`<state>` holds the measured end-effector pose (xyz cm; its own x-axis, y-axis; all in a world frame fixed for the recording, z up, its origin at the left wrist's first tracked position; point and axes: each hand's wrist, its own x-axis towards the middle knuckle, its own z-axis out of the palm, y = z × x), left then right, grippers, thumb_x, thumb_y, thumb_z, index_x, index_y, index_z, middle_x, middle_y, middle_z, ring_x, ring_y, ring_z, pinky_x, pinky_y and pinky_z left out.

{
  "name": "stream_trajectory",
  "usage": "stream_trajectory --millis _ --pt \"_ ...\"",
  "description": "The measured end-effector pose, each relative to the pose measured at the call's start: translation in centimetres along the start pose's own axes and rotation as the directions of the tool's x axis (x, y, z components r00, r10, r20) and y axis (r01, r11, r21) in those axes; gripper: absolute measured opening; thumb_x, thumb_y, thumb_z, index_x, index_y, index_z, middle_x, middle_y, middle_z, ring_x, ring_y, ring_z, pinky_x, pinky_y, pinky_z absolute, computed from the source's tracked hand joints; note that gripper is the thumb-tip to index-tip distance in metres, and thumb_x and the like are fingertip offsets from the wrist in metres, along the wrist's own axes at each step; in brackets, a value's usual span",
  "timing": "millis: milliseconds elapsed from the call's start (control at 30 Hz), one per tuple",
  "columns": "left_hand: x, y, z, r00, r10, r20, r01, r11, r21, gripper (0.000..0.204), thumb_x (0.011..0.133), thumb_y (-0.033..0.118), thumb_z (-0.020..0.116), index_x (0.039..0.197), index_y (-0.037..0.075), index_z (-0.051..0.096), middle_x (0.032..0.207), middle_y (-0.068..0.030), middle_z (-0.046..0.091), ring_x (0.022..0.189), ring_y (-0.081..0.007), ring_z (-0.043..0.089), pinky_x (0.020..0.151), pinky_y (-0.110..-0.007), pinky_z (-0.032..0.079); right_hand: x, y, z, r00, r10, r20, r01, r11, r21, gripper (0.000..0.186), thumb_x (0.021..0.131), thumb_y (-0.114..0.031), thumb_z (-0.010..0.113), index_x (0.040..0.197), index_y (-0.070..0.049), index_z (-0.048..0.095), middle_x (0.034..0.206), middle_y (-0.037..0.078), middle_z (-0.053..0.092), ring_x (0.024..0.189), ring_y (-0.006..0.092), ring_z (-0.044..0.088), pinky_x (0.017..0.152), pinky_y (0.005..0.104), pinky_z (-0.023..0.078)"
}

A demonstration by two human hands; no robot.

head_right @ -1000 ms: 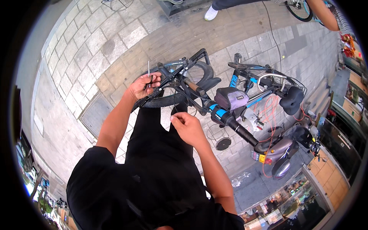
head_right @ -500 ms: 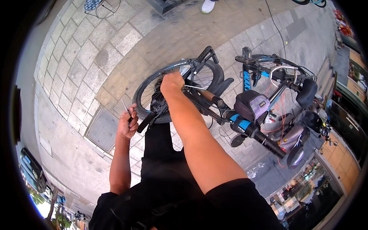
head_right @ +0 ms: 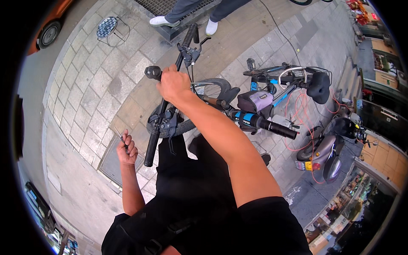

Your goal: The person adjusts the bicycle handlebar and stem using an Allen key. They loosen and tighten bolts, reposition the handlebar, and test its alignment while standing on a sidewalk next to parked vehicles and other bicycles.

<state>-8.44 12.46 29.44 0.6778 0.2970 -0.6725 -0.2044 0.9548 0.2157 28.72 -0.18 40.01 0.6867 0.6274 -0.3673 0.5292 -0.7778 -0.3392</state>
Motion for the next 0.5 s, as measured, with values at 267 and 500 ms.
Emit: stream_trajectory --millis 267,500 --pt "-0.7 -6.9 13.3 0.963 -0.122 0.240 0.067 0.972 0.227 0.036 0.109 0.022 0.055 0.141 0.006 0.058 0.081 0.0027 0.050 0.050 -0.0079 0.033 0.036 -0.024 0.028 -15.9 8.4 -14.8 0.981 -0.062 -0.183 0.184 0.594 0.783 0.036 0.089 -0.037 0.075 0.095 -0.002 0.074 0.088 0.005 0.071 0.075 0.0139 0.065 0.069 0.0331 0.054" --pt "1.8 -16.3 30.6 0.848 -0.313 0.427 0.085 0.877 0.474 0.049 0.110 0.024 0.056 0.155 0.006 0.045 0.081 0.0019 0.049 0.050 -0.0075 0.033 0.037 -0.024 0.030 -32.4 18.6 -18.8 0.962 0.135 -0.236 0.233 0.037 0.972 0.027 0.095 -0.025 0.071 0.108 -0.001 0.072 0.089 0.001 0.068 0.076 0.0083 0.060 0.066 0.0262 0.047"
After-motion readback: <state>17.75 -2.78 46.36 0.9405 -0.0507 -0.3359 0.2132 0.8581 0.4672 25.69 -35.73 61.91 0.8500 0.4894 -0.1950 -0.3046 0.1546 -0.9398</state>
